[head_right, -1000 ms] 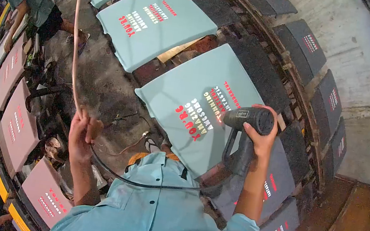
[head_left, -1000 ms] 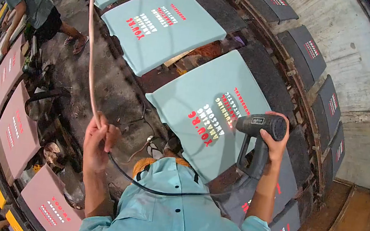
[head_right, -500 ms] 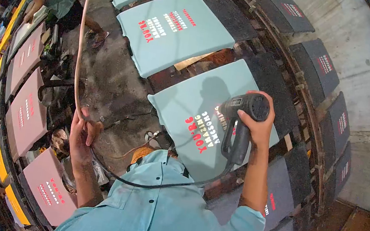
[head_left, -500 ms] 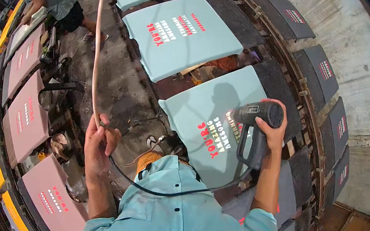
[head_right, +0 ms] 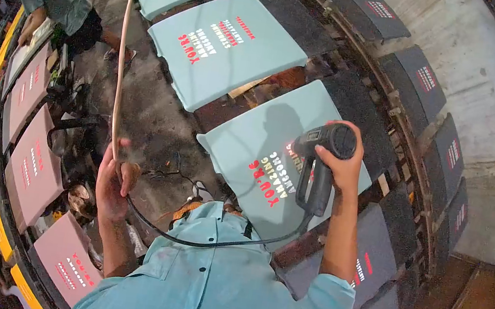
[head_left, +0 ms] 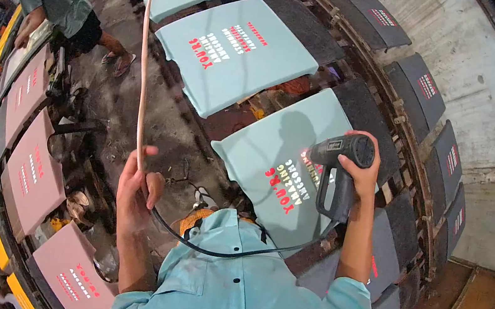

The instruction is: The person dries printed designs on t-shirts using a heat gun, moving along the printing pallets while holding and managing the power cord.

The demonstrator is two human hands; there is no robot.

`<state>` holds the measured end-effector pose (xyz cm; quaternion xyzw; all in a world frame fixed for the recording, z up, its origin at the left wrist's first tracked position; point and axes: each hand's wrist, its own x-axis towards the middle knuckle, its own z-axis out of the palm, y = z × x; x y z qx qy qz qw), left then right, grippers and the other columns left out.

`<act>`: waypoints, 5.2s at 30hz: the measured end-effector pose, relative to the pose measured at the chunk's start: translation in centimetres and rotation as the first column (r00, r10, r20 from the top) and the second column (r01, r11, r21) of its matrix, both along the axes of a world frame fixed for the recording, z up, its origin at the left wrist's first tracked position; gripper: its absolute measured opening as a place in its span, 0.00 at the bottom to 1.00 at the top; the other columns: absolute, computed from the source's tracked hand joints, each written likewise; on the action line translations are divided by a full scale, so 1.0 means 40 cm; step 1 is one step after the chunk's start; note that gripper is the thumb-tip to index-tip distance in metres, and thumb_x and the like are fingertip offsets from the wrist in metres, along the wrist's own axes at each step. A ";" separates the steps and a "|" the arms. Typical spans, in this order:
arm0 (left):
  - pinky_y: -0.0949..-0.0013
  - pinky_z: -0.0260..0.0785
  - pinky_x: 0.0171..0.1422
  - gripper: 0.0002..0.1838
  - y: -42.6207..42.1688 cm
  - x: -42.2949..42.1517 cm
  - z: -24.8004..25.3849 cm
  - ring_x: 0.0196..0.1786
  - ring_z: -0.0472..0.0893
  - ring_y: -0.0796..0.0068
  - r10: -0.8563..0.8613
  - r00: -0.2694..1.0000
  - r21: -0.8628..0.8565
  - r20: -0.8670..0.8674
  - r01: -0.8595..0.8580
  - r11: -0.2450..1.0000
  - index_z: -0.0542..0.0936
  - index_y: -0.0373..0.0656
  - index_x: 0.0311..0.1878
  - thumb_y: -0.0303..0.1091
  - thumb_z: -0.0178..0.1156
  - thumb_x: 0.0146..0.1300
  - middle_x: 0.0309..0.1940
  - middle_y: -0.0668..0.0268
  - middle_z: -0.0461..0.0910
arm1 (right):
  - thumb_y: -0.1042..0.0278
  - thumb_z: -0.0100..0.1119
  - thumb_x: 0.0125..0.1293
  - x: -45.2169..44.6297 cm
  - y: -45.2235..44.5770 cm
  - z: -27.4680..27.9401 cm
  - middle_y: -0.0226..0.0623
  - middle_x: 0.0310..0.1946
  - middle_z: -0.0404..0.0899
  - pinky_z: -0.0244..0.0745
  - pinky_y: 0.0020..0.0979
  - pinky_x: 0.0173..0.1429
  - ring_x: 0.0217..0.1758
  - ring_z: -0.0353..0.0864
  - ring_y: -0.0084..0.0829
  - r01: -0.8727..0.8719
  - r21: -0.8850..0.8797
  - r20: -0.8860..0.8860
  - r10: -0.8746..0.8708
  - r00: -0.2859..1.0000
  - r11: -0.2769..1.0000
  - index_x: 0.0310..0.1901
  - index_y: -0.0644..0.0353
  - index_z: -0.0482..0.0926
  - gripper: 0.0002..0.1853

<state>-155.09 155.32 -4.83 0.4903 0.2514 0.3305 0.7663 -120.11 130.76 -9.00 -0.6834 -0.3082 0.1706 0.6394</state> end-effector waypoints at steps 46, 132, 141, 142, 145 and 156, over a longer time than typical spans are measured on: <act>0.76 0.49 0.27 0.16 0.469 -0.002 -0.030 0.20 0.59 0.85 -0.061 0.998 0.011 -0.015 0.061 0.998 0.71 0.41 0.47 0.45 0.56 0.70 0.18 0.77 0.62 | 0.79 0.73 0.45 -0.007 0.607 0.017 0.40 0.52 0.78 0.74 0.35 0.62 0.53 0.79 0.31 0.006 0.193 -0.012 -0.004 1.000 0.981 0.57 0.62 0.72 0.33; 0.80 0.50 0.25 0.11 0.957 0.214 -0.078 0.19 0.61 0.88 -0.070 0.991 0.013 0.110 0.069 0.998 0.71 0.40 0.44 0.39 0.55 0.75 0.21 0.75 0.65 | 0.80 0.71 0.45 0.264 1.089 -0.010 0.39 0.53 0.79 0.72 0.34 0.64 0.56 0.79 0.30 -0.105 0.019 -0.001 0.105 0.994 0.994 0.55 0.62 0.74 0.31; 0.81 0.51 0.25 0.12 1.044 0.223 -0.090 0.20 0.62 0.88 -0.104 0.987 -0.015 0.126 0.106 0.994 0.71 0.40 0.45 0.39 0.56 0.74 0.24 0.72 0.68 | 0.80 0.73 0.45 0.287 1.236 0.013 0.37 0.51 0.80 0.74 0.32 0.61 0.53 0.80 0.28 -0.124 -0.008 -0.015 0.124 0.992 0.992 0.55 0.61 0.75 0.31; 0.81 0.51 0.25 0.12 1.052 0.222 -0.092 0.20 0.62 0.88 -0.105 0.987 -0.016 0.123 0.107 0.994 0.71 0.40 0.45 0.39 0.56 0.74 0.24 0.72 0.69 | 0.80 0.73 0.45 0.286 1.254 0.014 0.37 0.51 0.80 0.74 0.32 0.61 0.53 0.80 0.28 -0.117 0.021 -0.039 0.117 0.992 0.993 0.55 0.61 0.75 0.31; 0.81 0.51 0.25 0.12 1.067 0.222 -0.091 0.20 0.62 0.88 -0.110 0.988 -0.012 0.106 0.112 0.994 0.71 0.39 0.45 0.40 0.56 0.74 0.24 0.72 0.69 | 0.80 0.73 0.45 0.296 1.272 0.011 0.37 0.50 0.80 0.73 0.32 0.61 0.53 0.80 0.28 -0.118 0.027 -0.034 0.119 0.992 0.993 0.55 0.61 0.75 0.31; 0.80 0.52 0.24 0.13 1.074 0.225 -0.081 0.19 0.62 0.87 -0.105 0.993 0.037 0.062 0.103 0.994 0.71 0.39 0.43 0.40 0.56 0.73 0.21 0.72 0.67 | 0.78 0.74 0.44 0.281 1.233 0.006 0.36 0.51 0.81 0.73 0.33 0.63 0.53 0.80 0.29 -0.164 0.031 -0.030 0.165 0.986 0.986 0.54 0.61 0.75 0.31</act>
